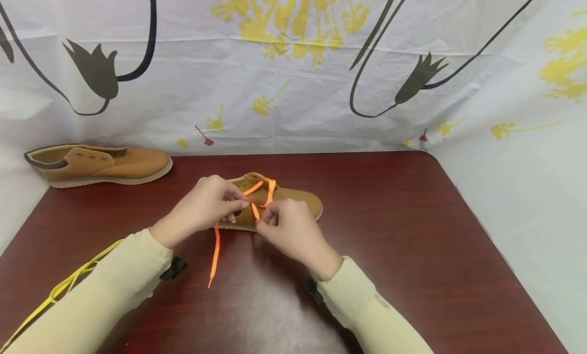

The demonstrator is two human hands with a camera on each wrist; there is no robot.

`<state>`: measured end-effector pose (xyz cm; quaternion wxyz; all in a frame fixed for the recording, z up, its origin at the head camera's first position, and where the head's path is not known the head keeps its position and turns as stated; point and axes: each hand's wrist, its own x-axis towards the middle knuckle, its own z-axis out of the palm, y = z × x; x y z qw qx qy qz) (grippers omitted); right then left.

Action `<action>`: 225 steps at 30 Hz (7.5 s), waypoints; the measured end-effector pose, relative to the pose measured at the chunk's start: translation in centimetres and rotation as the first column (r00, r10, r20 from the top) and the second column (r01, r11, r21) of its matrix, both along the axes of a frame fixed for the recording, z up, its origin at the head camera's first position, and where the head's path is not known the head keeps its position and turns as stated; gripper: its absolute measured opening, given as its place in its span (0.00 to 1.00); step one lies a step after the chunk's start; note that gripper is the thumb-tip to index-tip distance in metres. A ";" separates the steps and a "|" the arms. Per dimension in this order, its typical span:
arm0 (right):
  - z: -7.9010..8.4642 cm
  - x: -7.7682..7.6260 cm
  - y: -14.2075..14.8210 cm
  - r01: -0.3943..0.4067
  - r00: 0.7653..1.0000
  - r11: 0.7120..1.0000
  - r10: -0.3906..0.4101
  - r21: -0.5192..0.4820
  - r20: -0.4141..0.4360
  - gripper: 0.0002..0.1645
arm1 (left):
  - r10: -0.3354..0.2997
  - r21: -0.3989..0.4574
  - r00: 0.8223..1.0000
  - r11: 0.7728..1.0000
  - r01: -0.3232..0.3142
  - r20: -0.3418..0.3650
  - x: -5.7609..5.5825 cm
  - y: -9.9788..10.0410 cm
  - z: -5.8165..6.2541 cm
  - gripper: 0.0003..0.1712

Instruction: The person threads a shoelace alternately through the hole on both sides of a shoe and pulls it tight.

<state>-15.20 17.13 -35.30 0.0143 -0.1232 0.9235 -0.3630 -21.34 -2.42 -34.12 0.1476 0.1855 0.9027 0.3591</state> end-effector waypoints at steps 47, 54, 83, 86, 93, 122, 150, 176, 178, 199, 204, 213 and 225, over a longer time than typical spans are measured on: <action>-1.0 2.3 1.6 -0.194 0.978 0.975 0.185 0.105 0.092 0.07 | -0.293 -0.198 0.704 0.956 0.216 -0.646 3.5 -6.4 -2.2 0.17; 0.4 1.7 2.4 -0.187 0.981 0.976 0.181 0.109 0.069 0.11 | -0.534 -0.469 0.286 0.842 0.268 -0.795 4.2 -6.9 -3.6 0.19; 2.0 -3.0 2.1 -0.147 0.978 0.984 0.159 0.098 -0.134 0.03 | -0.721 -0.659 0.098 0.672 0.338 -0.686 4.7 -6.6 -6.5 0.09; 1.9 -4.4 1.8 -0.120 0.974 0.988 0.136 0.100 -0.180 0.05 | -0.620 -0.480 0.286 0.764 0.431 -0.730 5.1 -6.1 -6.5 0.08; 0.8 -6.8 1.0 -0.069 0.975 0.992 0.089 0.106 -0.205 0.11 | -0.296 -0.023 0.795 0.942 0.335 -0.530 6.4 -4.0 -5.1 0.05; -2.3 -7.9 0.5 -0.011 0.986 1.000 0.009 -0.008 -0.166 0.12 | 0.182 0.069 0.982 0.982 -0.178 -0.060 -0.7 0.1 -0.6 0.13; -2.1 -8.7 0.8 -0.054 0.996 0.991 0.062 -0.122 0.058 0.20 | 0.194 -0.145 0.977 0.968 -0.206 -0.091 -2.0 1.9 -0.8 0.13; -1.7 -10.2 0.5 0.182 0.941 0.930 -0.070 -0.320 0.331 0.13 | 0.068 -0.130 0.821 0.977 -0.171 -0.567 3.9 -0.2 -1.5 0.06; -1.6 -10.3 0.6 0.184 0.941 0.930 -0.072 -0.318 0.331 0.13 | 0.051 -0.134 0.784 0.976 -0.169 -0.619 4.2 -0.1 -1.7 0.06; -0.7 -11.5 0.3 0.164 0.936 0.930 -0.041 -0.329 0.350 0.15 | 0.130 -0.102 0.889 0.976 -0.193 -0.438 3.0 1.2 -2.2 0.06; 0.4 -12.3 0.6 0.203 0.927 0.886 -0.035 -0.418 0.374 0.16 | 0.136 -0.072 0.897 0.981 -0.182 -0.420 3.0 1.1 -2.4 0.05; 3.7 -14.5 2.5 0.189 0.961 0.925 -0.105 -0.329 0.258 0.18 | 0.138 -0.081 0.892 0.978 -0.190 -0.430 3.1 1.1 -2.6 0.05; 9.5 -16.2 5.2 0.235 0.963 0.930 -0.184 -0.281 0.198 0.21 | 0.134 -0.080 0.888 0.979 -0.187 -0.440 3.1 1.2 -2.6 0.04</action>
